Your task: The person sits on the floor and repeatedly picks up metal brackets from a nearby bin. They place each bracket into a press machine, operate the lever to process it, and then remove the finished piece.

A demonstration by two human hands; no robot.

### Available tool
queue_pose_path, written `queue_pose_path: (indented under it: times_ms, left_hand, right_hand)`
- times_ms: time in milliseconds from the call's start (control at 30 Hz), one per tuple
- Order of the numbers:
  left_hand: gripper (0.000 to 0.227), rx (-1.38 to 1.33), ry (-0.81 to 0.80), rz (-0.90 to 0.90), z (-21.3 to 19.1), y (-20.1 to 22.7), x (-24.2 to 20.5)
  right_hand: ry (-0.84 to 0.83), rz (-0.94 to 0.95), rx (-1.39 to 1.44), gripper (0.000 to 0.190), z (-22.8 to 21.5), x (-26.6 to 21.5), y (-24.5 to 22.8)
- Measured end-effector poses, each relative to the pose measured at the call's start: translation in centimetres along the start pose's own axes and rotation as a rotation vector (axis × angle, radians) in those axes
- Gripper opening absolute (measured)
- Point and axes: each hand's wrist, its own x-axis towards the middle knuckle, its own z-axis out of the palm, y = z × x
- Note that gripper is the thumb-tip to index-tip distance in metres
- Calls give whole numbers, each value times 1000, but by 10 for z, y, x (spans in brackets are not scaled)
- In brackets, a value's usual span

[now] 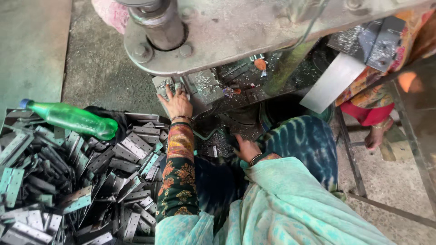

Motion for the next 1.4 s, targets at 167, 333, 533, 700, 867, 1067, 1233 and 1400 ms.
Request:
queue_pose_path:
  times_ms: [167,333,533,700,867,1067,1233,1400]
  left_hand:
    - [42,-53,23,-13,10,0,2]
    - [35,-64,-113,-26,8,1,12]
    - [37,-95,37,-46,8,2,28]
    - [35,-105,-5,-45,13,1,35]
    - [36,-84,70,-47,19,-1,32]
    - [38,-17,-6,-33,1,2,31]
    - [36,14,-116,27,-24,10,-5]
    - [45,-77,-165,62,-44,21,-67]
  right_hand:
    - [24,27,-33,72,14,8,7]
    - [-81,28,-65,75,-37,6,-15]
    - [-52,-1,-87,75,-45,6,-24]
    - [-113,70,-67,76,1,10,3]
    - [16,47,-43,74,24,9,14]
    - [-86,135,-49,77,-18,6,-15]
    - [-105,83,-76,59,-56,3,-33]
    - [-121,70,-75,56,-72,-1,-42]
